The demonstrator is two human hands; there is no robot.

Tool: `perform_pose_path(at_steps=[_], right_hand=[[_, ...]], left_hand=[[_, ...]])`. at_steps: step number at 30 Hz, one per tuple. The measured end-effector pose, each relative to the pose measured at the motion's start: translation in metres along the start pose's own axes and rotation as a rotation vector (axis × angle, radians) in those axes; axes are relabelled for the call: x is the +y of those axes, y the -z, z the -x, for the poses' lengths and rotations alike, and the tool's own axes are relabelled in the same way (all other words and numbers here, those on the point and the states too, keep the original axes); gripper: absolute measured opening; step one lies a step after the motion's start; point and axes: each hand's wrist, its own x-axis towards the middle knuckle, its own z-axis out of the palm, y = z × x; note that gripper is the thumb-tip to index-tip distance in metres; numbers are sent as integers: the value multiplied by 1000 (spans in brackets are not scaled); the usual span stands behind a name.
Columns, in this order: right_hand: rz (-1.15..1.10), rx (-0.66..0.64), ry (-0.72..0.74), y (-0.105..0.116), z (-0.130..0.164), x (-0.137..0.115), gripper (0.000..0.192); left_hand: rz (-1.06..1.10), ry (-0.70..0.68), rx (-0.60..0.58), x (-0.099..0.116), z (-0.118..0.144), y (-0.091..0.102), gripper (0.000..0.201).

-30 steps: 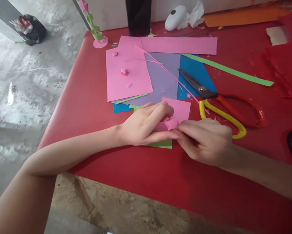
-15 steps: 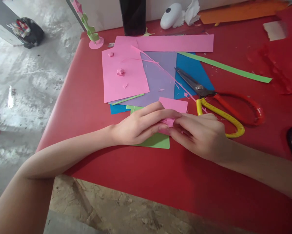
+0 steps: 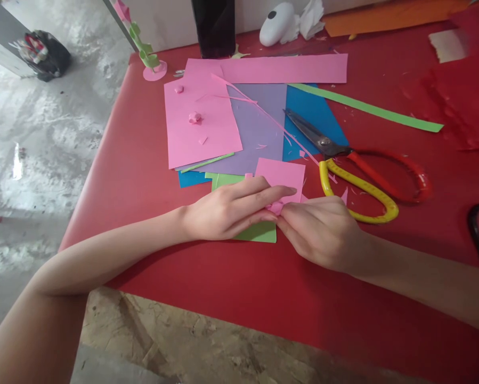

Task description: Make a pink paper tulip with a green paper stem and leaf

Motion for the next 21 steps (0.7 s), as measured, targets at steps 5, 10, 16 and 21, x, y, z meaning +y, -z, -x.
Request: perform_pose_path(at_steps=[5,10,16,21], right_hand=[[77,-32,69,0,4,-1,29],[38,-13,16,0,2,0,33],[-140,9,-184,-2,-4,1,29],[-635,-47,-564,-1,-4,6,14]], left_hand=[[19,-33,-30,-1,1,1,34],[121,3,-23,-3,0,1,39],[163,95,60,-7,-2,0,38],[153,126,192,-11,-3,-2,34]])
